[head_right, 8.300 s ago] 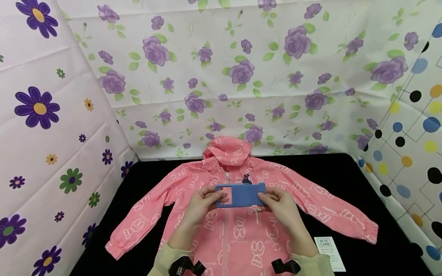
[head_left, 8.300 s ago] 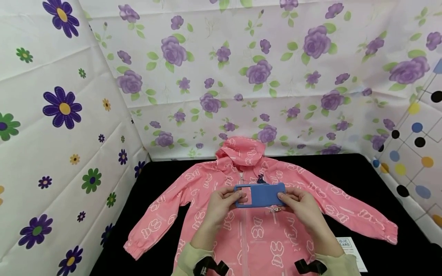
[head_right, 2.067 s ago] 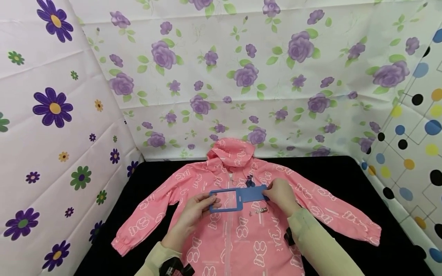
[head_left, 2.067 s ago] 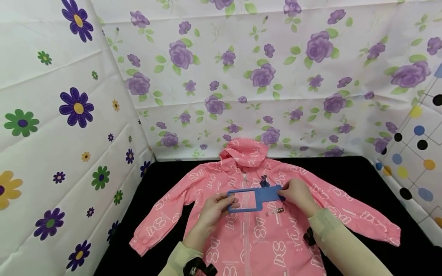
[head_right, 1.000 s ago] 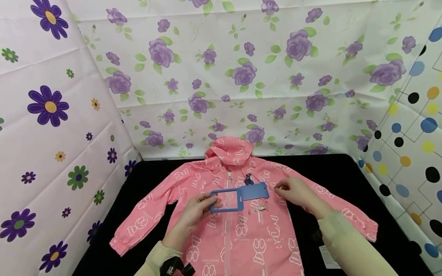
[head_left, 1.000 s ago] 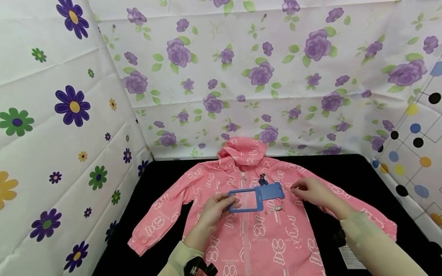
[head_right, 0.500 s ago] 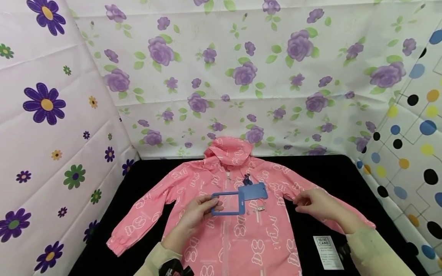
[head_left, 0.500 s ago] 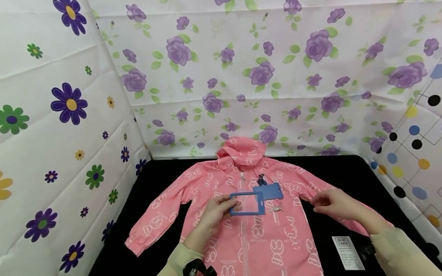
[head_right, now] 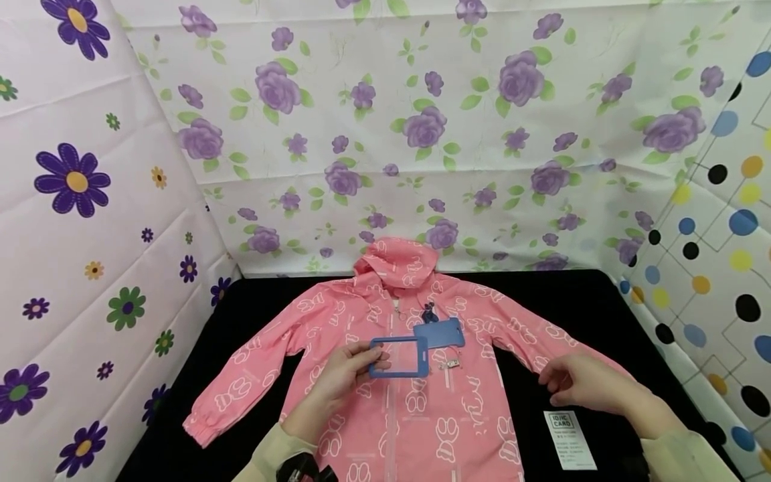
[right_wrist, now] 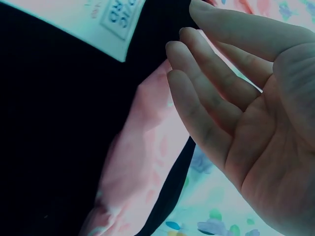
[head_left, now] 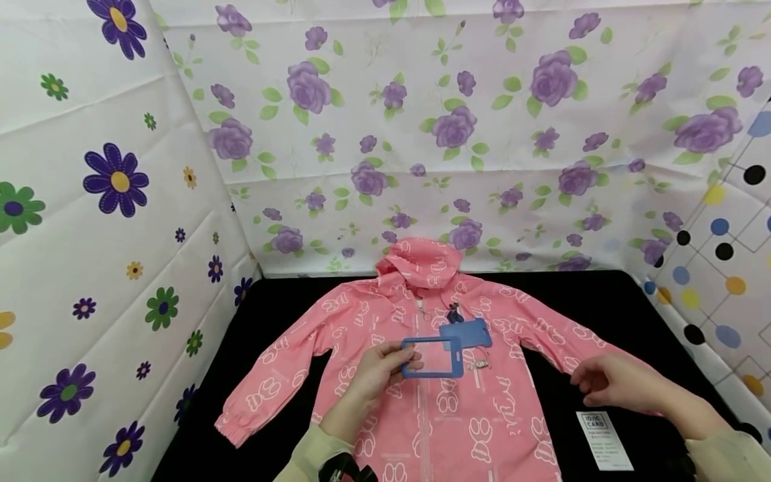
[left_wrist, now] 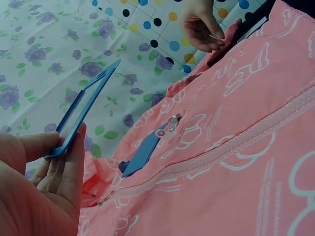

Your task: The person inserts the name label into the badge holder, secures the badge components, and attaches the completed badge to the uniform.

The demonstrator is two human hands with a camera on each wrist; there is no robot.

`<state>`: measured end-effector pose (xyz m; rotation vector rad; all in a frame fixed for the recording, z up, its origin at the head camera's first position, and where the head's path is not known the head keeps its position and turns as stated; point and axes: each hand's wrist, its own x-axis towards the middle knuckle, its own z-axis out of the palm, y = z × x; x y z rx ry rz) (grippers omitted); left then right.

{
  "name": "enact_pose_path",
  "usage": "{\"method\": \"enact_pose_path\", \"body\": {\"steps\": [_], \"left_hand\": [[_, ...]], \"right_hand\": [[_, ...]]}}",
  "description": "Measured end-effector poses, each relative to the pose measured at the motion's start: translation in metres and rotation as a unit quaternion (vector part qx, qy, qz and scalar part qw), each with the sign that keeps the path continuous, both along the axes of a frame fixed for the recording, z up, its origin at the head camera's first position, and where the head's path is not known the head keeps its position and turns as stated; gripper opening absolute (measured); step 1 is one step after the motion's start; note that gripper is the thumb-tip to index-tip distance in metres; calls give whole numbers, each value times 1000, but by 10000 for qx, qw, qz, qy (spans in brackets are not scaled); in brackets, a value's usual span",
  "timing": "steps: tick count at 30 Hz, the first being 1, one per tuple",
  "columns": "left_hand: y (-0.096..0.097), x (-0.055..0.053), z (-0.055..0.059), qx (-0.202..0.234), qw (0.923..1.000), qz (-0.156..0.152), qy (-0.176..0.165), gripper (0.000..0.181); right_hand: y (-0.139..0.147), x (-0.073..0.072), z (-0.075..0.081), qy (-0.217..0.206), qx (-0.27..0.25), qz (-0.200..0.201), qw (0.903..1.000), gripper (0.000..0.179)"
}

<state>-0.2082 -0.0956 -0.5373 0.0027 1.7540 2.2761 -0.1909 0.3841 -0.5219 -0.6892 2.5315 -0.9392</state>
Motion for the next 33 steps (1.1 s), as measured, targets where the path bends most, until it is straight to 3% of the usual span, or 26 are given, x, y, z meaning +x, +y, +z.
{"method": "enact_pose_path", "body": {"steps": [7,23,33], "left_hand": [[2,1,-2,47,10000,-31,7,39],[0,4,-5,61,9999,86,-40,31],[-1,6,-6,-33,9999,101,-94,37]], "right_hand": [[9,12,-5,-354,-152,193,9991,29],[9,17,-16,-154,-63,338,9993,38],[4,18,-15,-234,156,330,9991,44]]}}
